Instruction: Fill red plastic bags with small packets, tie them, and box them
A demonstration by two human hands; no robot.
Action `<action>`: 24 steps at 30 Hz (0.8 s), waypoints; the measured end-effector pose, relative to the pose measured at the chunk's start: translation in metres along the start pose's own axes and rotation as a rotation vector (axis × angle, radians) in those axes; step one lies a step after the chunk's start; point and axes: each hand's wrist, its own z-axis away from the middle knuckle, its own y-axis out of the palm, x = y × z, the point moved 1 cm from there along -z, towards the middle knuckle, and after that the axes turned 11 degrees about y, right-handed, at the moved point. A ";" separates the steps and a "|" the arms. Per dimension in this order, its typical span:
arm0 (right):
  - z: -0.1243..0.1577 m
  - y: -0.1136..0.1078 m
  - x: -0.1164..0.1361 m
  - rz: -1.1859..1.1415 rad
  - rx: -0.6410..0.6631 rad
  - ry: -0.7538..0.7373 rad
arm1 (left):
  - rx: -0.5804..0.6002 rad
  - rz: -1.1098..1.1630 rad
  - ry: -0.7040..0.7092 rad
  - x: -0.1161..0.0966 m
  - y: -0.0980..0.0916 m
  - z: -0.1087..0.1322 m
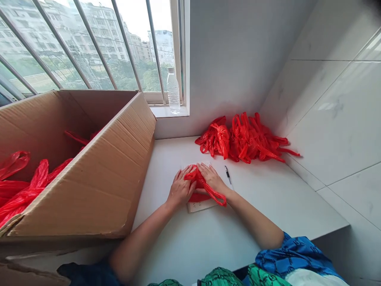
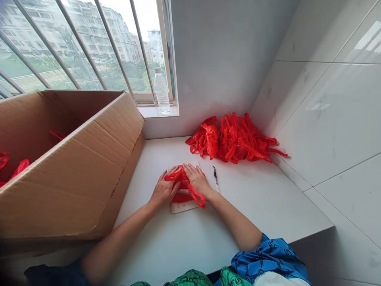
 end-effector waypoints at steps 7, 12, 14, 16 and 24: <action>0.003 0.010 -0.003 0.070 -0.003 0.025 | 0.060 -0.056 -0.037 0.005 0.010 0.004; 0.003 0.013 -0.004 0.083 0.001 0.037 | 0.077 -0.089 -0.033 0.008 0.016 0.007; 0.004 0.014 -0.005 0.081 0.004 0.036 | 0.078 -0.089 -0.035 0.009 0.018 0.007; 0.004 0.015 -0.005 0.080 0.008 0.037 | 0.081 -0.083 -0.037 0.009 0.019 0.007; 0.004 0.018 -0.006 0.084 0.012 0.030 | 0.075 -0.052 -0.032 0.010 0.021 0.007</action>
